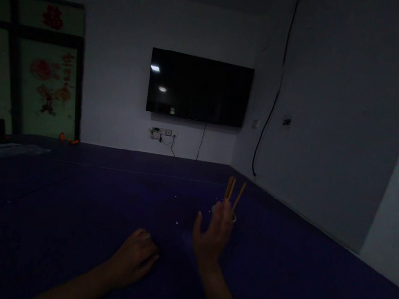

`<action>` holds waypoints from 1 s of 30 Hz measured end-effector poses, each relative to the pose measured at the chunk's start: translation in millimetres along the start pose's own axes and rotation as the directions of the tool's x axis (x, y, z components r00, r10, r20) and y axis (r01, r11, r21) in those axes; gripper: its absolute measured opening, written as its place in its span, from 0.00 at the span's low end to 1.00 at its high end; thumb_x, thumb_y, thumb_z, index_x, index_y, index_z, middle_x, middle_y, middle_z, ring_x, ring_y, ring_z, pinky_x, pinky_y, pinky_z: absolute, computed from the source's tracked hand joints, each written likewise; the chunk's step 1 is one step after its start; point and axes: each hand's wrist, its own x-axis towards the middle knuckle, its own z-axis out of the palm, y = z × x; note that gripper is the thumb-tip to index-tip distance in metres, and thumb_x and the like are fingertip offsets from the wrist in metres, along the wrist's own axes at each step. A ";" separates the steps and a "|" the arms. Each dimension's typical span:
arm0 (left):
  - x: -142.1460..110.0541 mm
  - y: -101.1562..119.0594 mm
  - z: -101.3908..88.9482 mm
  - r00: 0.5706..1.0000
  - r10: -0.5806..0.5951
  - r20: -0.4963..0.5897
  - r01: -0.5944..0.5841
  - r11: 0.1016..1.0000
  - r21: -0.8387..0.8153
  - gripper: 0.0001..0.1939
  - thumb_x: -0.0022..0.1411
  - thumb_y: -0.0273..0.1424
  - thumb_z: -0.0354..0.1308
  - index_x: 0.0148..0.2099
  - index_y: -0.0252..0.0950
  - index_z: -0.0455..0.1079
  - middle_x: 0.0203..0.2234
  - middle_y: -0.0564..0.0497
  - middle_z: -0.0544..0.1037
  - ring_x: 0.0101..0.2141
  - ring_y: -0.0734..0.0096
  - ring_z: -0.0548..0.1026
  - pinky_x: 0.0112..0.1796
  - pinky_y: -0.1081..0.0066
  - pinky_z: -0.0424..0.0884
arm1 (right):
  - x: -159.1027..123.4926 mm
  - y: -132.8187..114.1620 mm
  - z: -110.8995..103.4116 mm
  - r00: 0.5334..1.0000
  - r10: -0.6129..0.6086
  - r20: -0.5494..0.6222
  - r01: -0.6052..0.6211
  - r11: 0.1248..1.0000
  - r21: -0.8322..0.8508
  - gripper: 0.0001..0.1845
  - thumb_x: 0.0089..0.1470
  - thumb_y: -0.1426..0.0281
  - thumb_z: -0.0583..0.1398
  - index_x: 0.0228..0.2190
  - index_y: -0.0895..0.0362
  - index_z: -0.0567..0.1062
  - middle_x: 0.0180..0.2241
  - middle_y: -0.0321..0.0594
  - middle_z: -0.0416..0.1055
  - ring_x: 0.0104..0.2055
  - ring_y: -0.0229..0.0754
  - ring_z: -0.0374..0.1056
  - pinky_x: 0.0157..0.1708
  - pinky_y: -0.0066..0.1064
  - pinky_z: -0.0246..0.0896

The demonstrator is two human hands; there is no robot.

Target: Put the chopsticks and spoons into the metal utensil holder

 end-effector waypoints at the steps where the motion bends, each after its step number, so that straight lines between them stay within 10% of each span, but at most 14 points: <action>1: 0.0 -0.6 0.3 0.999 -0.035 -0.035 0.035 0.999 0.000 0.08 0.63 0.30 0.46 0.36 0.37 0.66 0.29 0.50 0.74 0.33 0.68 0.69 0.39 0.64 0.62 | -6.9 -7.3 1.0 0.987 -0.142 0.074 0.135 0.987 0.090 0.26 0.57 0.67 0.53 0.57 0.57 0.60 0.56 0.52 0.60 0.59 0.51 0.55 0.55 0.49 0.52; 6: -6.4 -14.8 6.7 0.961 -0.187 -0.203 0.183 0.982 -0.037 0.18 0.62 0.39 0.46 0.50 0.35 0.62 0.40 0.43 0.74 0.40 0.60 0.71 0.41 0.59 0.67 | -47.7 -43.2 6.3 0.807 -0.474 0.352 0.298 0.842 0.451 0.14 0.58 0.68 0.50 0.40 0.55 0.74 0.38 0.44 0.75 0.42 0.44 0.71 0.44 0.38 0.64; 11: -14.9 -32.9 16.3 0.950 -0.167 -0.262 0.142 0.983 -0.115 0.24 0.62 0.41 0.46 0.56 0.35 0.57 0.49 0.38 0.70 0.50 0.56 0.68 0.47 0.56 0.67 | -66.0 -59.8 5.5 0.790 -0.474 0.388 0.284 0.844 0.455 0.17 0.60 0.67 0.47 0.33 0.55 0.75 0.41 0.47 0.74 0.39 0.43 0.71 0.41 0.35 0.65; 18: -7.6 -20.0 8.7 0.951 -0.289 -0.111 0.259 0.939 -0.227 0.24 0.58 0.28 0.47 0.57 0.34 0.58 0.51 0.39 0.69 0.51 0.60 0.67 0.50 0.59 0.67 | -77.5 -60.9 16.4 0.727 -0.466 0.504 0.347 0.883 0.316 0.26 0.62 0.63 0.43 0.21 0.56 0.72 0.19 0.42 0.71 0.22 0.40 0.68 0.25 0.30 0.59; 23: -6.3 -17.5 6.4 0.994 -0.113 0.010 0.112 0.956 -0.272 0.24 0.57 0.29 0.49 0.57 0.40 0.60 0.48 0.47 0.73 0.47 0.65 0.71 0.48 0.65 0.68 | -81.0 -58.4 22.0 0.581 -0.669 0.463 0.478 0.741 0.471 0.29 0.61 0.60 0.42 0.24 0.58 0.75 0.23 0.46 0.75 0.24 0.43 0.70 0.26 0.33 0.60; 30: -7.1 -12.6 5.6 0.995 -0.085 0.057 0.098 0.952 -0.289 0.20 0.57 0.33 0.50 0.53 0.39 0.63 0.42 0.49 0.77 0.41 0.66 0.75 0.41 0.69 0.71 | -78.7 -58.4 18.0 0.552 -0.702 0.450 0.484 0.709 0.513 0.29 0.60 0.59 0.42 0.25 0.58 0.76 0.23 0.45 0.76 0.26 0.44 0.71 0.26 0.33 0.61</action>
